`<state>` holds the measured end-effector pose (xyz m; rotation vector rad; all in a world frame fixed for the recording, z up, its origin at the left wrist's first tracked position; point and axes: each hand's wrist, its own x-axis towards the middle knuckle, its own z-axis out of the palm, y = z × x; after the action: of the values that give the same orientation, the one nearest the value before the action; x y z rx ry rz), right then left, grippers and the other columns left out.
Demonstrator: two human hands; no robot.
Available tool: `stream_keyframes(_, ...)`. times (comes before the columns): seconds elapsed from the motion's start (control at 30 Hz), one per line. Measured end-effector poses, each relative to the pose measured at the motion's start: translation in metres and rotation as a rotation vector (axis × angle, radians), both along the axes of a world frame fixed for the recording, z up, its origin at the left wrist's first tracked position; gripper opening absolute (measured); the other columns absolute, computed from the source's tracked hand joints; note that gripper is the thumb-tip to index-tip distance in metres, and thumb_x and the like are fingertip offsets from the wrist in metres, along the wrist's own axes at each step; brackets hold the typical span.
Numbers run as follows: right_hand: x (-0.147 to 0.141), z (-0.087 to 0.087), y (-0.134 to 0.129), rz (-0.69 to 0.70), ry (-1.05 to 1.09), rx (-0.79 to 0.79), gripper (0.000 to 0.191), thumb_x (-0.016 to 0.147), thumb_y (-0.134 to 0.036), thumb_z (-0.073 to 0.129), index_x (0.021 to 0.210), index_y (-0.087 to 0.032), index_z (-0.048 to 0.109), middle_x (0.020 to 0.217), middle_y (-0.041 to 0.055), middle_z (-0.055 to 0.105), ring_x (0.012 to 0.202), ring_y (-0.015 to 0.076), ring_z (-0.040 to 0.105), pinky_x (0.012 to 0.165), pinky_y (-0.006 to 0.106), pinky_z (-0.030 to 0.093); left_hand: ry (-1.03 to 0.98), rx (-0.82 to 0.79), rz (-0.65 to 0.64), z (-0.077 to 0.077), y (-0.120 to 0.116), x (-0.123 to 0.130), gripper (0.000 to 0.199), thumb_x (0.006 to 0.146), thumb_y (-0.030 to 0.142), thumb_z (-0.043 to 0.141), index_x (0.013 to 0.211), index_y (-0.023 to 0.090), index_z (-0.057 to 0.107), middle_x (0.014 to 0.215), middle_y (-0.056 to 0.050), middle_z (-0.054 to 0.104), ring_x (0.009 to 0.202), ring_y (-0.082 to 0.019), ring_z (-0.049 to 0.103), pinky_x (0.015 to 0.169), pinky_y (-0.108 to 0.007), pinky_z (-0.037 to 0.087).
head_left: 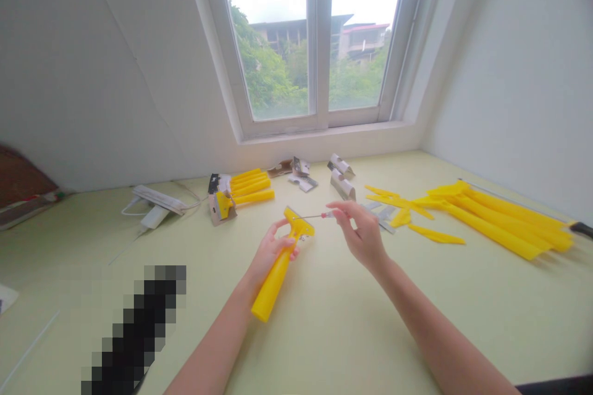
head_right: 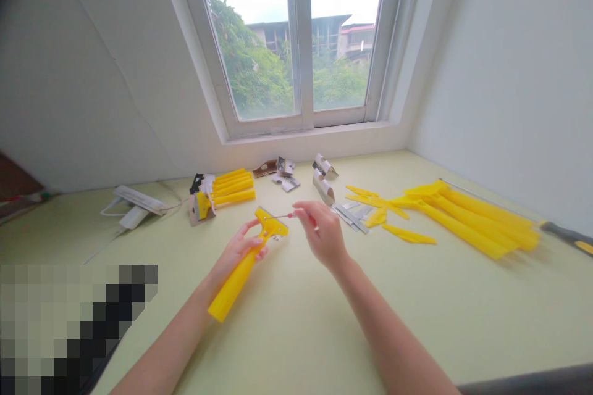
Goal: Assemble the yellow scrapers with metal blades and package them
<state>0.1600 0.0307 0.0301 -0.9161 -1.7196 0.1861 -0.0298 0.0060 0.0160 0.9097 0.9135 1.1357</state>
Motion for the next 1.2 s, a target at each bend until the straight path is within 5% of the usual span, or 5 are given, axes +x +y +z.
stream_keyframes(0.2,-0.0028,0.0011,-0.004,0.107,-0.072,-0.009,0.023,0.085,-0.023,0.039,0.102,-0.021,0.055,0.087,0.0049,0.059,0.08,0.016,0.055,0.066,0.028,0.047,-0.048,-0.023,0.046,0.0013,0.0004,-0.0021,0.057,0.064,0.014,0.058,0.118,0.017,0.038,0.072,-0.001,0.058,0.051,-0.007,0.049,0.053,-0.021,0.035)
stream_keyframes(0.43,-0.0044,-0.0028,-0.0002,0.013,0.02,0.039,0.019,0.084,-0.022,0.044,0.098,-0.02,0.056,0.087,0.0046,0.063,0.073,0.0145,0.058,0.063,0.027,0.048,-0.115,-0.036,0.063,0.0034,0.0008,-0.0023,0.066,0.061,0.014,0.062,0.121,0.015,0.035,0.073,-0.002,0.059,0.049,-0.006,0.048,0.051,-0.02,0.034)
stream_keyframes(0.7,-0.0037,-0.0002,-0.0026,-0.098,0.081,0.044,0.011,0.078,-0.028,0.055,0.074,-0.019,0.059,0.069,0.0004,0.064,0.056,0.0104,0.055,0.055,0.022,0.044,-0.12,-0.021,0.072,0.005,-0.0007,-0.0016,0.061,0.062,0.013,0.06,0.118,0.016,0.037,0.078,-0.004,0.06,0.051,-0.005,0.048,0.052,-0.02,0.033)
stream_keyframes(0.9,-0.0019,-0.0025,-0.0018,-0.166,0.016,-0.002,0.031,0.077,-0.035,0.055,0.053,-0.017,0.048,0.045,-0.005,0.041,0.043,0.0077,0.037,0.044,0.021,0.031,-0.104,-0.021,0.068,0.0053,-0.0003,-0.0016,0.062,0.06,0.014,0.061,0.118,0.015,0.038,0.074,-0.002,0.06,0.05,-0.006,0.048,0.052,-0.021,0.033)
stream_keyframes(1.2,-0.0016,0.0013,-0.0004,0.063,-0.034,-0.088,0.024,0.086,-0.027,0.04,0.103,-0.021,0.056,0.089,0.0038,0.062,0.081,0.0156,0.054,0.065,0.025,0.042,-0.088,-0.013,0.052,0.0013,0.0018,-0.002,0.061,0.061,0.013,0.06,0.118,0.015,0.037,0.067,0.0,0.058,0.049,-0.007,0.048,0.052,-0.02,0.033)
